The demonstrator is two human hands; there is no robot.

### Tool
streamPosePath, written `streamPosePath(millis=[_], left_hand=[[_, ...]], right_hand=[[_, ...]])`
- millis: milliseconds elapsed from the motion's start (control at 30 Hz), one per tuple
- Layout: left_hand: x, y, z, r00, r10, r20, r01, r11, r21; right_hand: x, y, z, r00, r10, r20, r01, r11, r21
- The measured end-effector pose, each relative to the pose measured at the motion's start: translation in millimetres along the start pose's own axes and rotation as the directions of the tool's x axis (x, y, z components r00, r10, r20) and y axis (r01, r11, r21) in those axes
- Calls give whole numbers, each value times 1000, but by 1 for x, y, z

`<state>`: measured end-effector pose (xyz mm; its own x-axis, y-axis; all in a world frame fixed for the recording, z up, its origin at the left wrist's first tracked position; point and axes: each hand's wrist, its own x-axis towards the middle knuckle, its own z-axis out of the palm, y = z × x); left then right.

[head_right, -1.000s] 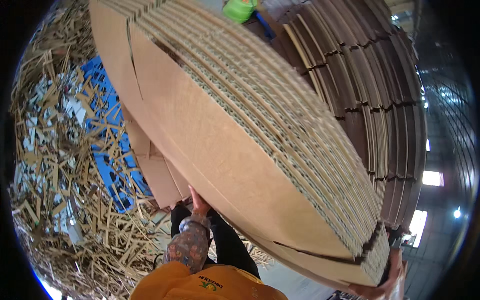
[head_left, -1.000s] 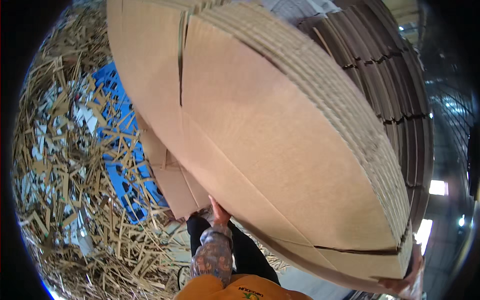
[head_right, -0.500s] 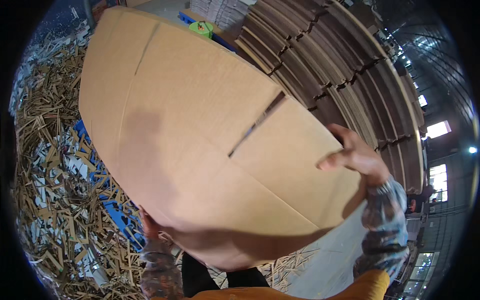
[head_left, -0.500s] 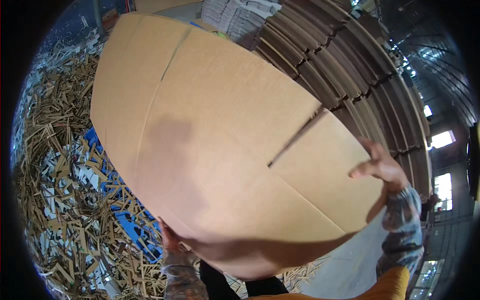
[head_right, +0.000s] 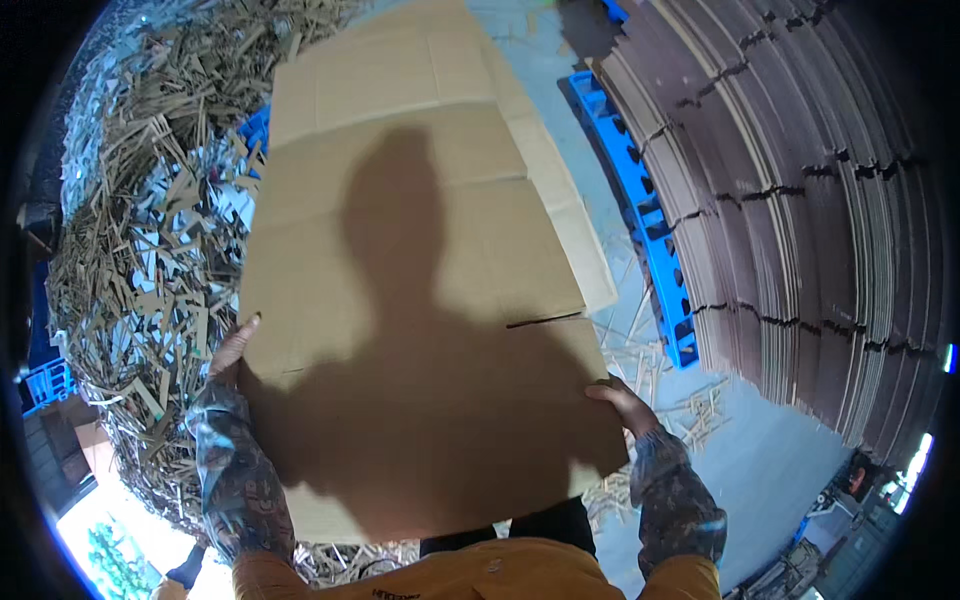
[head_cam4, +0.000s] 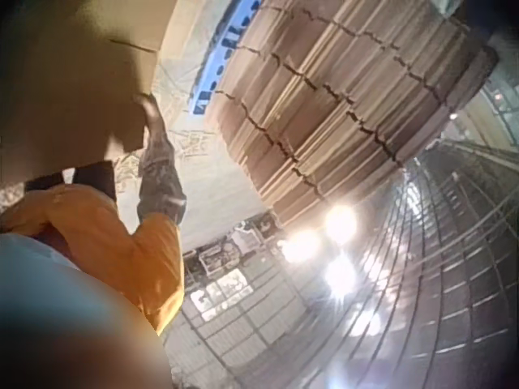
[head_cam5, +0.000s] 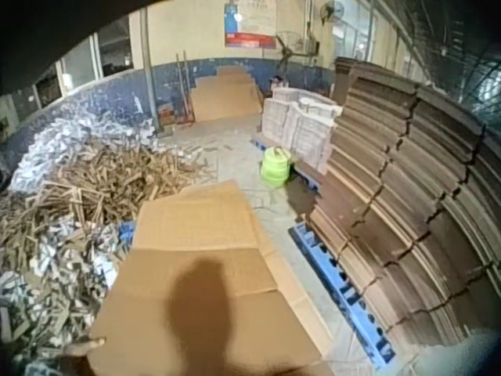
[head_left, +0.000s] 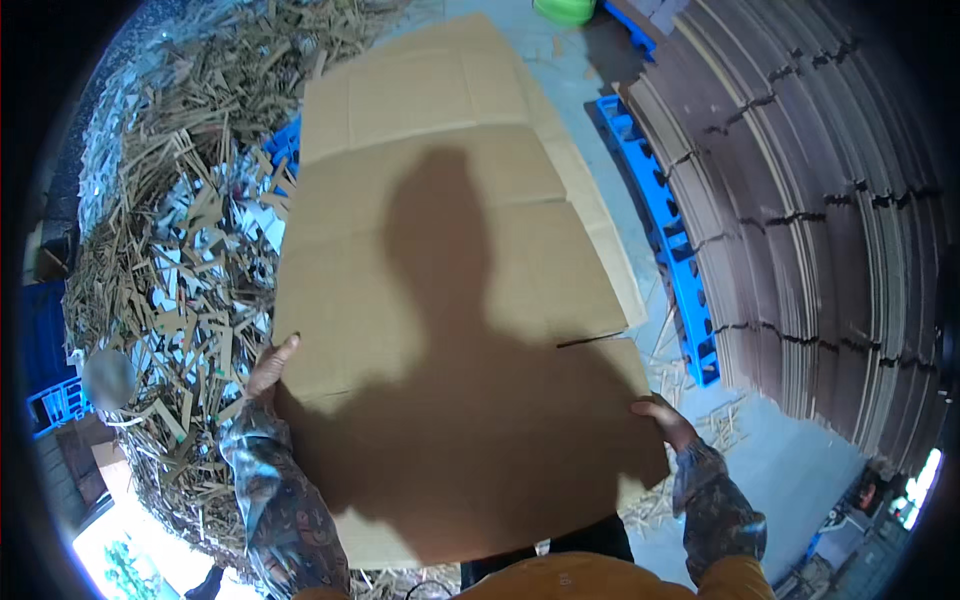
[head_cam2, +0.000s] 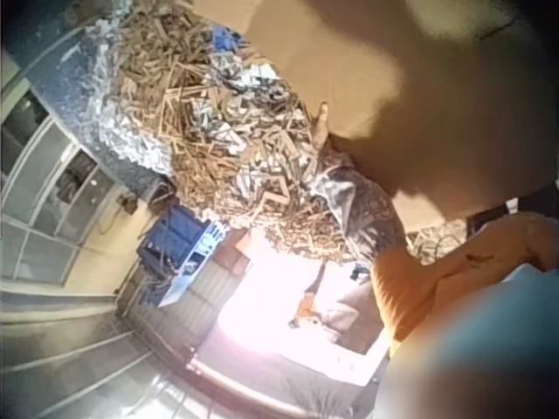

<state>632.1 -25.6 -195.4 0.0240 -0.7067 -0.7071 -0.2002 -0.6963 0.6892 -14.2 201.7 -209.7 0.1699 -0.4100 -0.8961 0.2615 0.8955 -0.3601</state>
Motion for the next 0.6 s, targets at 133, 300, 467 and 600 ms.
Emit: streamPosePath(millis=[133, 300, 467, 600], left_hand=[[-19, 52, 1, 983, 116, -144, -84, 974, 208], [-54, 153, 9, 963, 253, -86, -204, 903, 378], [-106, 142, 84, 822, 523, -224, -124, 548, 827], [-130, 115, 159, 605, 776, -179, -3, 226, 974]], right_hand=[[51, 73, 12, 996, -75, 54, 72, 997, 40], [137, 138, 74, 934, -175, 312, 232, 960, -157], [164, 170, 85, 770, -622, 139, 537, 517, -666], [128, 68, 70, 570, -815, 102, 658, 378, -651]])
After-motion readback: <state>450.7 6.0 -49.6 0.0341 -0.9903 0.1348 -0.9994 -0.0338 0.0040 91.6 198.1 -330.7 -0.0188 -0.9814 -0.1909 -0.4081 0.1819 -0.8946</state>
